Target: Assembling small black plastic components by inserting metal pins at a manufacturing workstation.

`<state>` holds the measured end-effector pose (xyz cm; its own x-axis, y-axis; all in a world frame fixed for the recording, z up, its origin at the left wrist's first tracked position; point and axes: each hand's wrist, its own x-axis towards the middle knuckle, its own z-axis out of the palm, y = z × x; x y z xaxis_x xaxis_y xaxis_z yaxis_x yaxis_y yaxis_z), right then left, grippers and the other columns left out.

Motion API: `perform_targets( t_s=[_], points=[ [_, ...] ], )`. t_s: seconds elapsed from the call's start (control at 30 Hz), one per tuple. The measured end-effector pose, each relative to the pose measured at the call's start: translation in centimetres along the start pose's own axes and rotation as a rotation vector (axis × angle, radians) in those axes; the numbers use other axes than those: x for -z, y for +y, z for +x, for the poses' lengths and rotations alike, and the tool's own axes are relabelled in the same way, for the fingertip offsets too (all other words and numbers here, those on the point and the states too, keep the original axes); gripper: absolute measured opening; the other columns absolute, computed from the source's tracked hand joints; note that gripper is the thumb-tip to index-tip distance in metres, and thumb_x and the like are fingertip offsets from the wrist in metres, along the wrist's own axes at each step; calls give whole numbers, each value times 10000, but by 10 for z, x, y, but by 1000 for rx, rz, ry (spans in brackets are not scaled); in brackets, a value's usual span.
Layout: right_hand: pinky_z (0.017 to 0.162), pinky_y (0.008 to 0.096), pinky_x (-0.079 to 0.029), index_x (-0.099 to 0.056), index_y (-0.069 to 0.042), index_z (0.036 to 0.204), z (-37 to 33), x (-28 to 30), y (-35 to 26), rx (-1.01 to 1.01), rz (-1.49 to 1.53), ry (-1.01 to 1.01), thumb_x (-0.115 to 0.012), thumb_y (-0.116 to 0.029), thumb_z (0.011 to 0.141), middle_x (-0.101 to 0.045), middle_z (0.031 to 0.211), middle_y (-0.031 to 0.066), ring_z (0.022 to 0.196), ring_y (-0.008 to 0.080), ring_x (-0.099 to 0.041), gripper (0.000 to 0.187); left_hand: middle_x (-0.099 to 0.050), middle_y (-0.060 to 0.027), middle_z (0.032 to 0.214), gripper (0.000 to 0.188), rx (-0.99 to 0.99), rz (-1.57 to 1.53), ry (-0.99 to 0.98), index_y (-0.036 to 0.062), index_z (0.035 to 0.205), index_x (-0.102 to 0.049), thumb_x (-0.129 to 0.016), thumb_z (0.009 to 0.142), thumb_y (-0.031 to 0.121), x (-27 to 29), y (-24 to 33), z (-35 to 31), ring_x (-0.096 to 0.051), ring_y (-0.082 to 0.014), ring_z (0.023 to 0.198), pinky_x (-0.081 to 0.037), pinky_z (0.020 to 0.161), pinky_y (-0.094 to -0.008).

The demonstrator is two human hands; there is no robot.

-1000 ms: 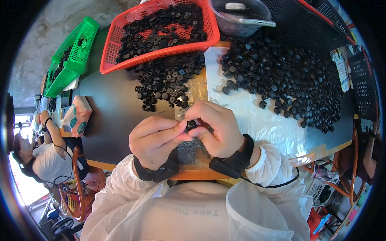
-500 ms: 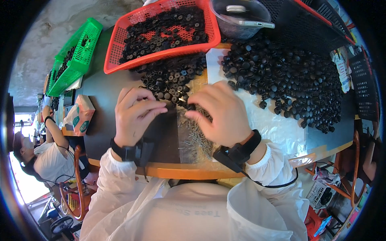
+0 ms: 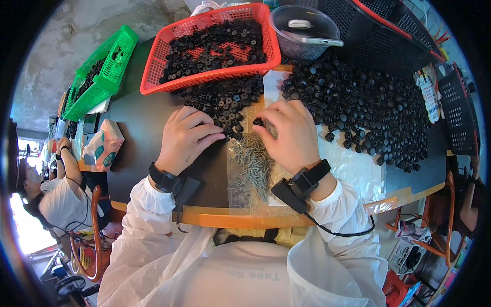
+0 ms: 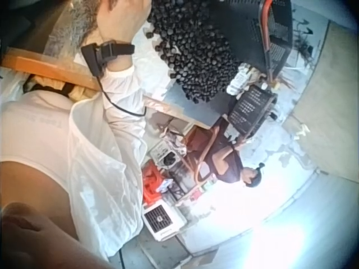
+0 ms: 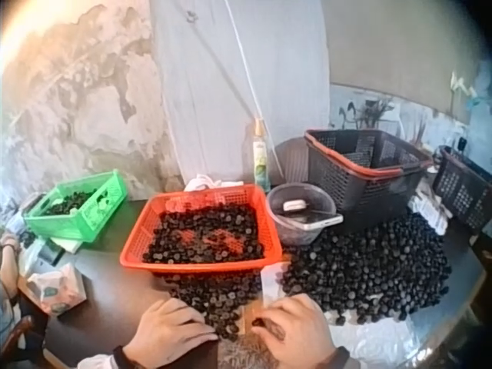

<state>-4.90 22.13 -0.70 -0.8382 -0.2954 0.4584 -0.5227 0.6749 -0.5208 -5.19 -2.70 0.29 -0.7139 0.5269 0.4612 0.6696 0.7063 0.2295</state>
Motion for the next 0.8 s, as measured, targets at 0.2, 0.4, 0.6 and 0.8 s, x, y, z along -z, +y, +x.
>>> perform_targets(
  t_s=[0.2, 0.4, 0.6, 0.8],
  points=[
    [862, 400, -432, -720, -96, 958, -3, -2, 7, 17, -49, -1, -755, -169, 761, -616, 903, 36, 919, 268, -547, 212, -649, -15, 835, 96, 246, -373, 108, 66, 801, -718, -772, 784, 143, 0, 8, -7, -572, -196, 832, -450, 777, -329],
    [890, 411, -425, -737, -112, 936, 2, 0, -3, 70, -31, 69, -759, -161, 761, -621, 903, 25, 944, 272, -539, 184, -640, -44, 840, 150, 342, -611, 119, 16, 819, -670, -718, 867, 151, -4, 8, -13, -552, -188, 852, -422, 815, -312],
    [880, 409, -430, -740, -117, 896, 5, 2, -15, 149, 97, 33, -764, -136, 750, -622, 851, 12, 911, 263, -549, 149, -653, -16, 830, 130, 346, -723, 154, 79, 817, -696, -734, 842, 200, -4, 12, -12, -551, -199, 853, -417, 830, -332],
    [860, 402, -434, -740, -115, 872, 2, 1, -15, 162, 130, -9, -770, -116, 729, -620, 841, 11, 892, 250, -552, 146, -663, -8, 828, 160, 243, -650, 133, 97, 859, -735, -794, 758, 205, -3, 8, -10, -560, -201, 827, -422, 825, -332]
  ],
)
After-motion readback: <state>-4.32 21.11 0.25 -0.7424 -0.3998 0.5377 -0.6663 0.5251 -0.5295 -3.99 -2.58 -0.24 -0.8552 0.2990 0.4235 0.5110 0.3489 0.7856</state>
